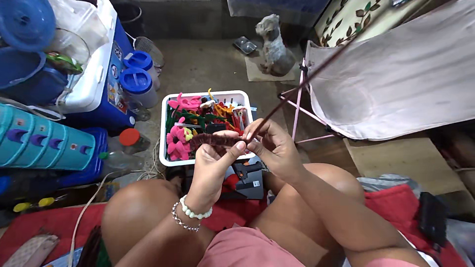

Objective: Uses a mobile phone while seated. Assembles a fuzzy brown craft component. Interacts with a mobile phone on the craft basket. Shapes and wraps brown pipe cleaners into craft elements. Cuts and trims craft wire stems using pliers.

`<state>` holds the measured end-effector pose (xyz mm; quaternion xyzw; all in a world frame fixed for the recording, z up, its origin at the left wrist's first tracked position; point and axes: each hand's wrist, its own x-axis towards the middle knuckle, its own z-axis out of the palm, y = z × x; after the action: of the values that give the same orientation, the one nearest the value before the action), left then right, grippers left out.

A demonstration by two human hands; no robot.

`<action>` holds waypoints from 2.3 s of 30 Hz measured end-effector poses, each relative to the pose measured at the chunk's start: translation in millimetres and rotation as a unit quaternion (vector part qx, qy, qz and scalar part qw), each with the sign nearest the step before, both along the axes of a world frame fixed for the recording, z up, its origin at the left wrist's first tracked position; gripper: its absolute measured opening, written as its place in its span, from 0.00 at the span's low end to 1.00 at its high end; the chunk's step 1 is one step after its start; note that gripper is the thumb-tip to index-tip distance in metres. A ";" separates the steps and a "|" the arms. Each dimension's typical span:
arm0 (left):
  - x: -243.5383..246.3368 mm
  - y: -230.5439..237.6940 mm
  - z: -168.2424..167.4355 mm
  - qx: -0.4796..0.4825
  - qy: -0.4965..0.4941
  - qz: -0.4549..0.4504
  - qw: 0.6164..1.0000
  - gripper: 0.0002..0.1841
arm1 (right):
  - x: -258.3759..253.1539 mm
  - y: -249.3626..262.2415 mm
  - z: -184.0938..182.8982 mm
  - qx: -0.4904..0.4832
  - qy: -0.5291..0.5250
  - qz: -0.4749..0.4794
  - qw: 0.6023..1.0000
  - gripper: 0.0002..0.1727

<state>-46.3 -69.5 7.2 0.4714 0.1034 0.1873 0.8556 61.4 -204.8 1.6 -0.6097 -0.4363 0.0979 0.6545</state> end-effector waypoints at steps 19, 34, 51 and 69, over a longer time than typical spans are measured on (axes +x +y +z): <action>4.3 10.5 -16.4 0.325 0.022 0.019 0.945 0.13 | 29.1 -6.1 -0.1 -0.132 -0.091 -0.043 0.986 0.10; 3.0 14.3 -10.6 0.374 0.004 0.079 0.924 0.17 | 17.3 -9.8 6.5 -0.108 -0.497 -0.170 0.844 0.07; 1.3 10.0 -7.6 0.325 0.000 0.075 0.943 0.18 | 10.5 -11.1 9.7 -0.082 -0.451 -0.177 0.871 0.05; 4.6 3.1 -15.0 0.358 -0.027 0.159 0.920 0.17 | -2.9 -0.1 -0.9 -0.059 -0.202 -0.183 0.960 0.06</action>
<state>-41.7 -66.5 -7.8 0.7185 0.0800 0.3575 0.5912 58.5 -204.9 0.7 -0.7240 -0.4334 -0.1231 0.5224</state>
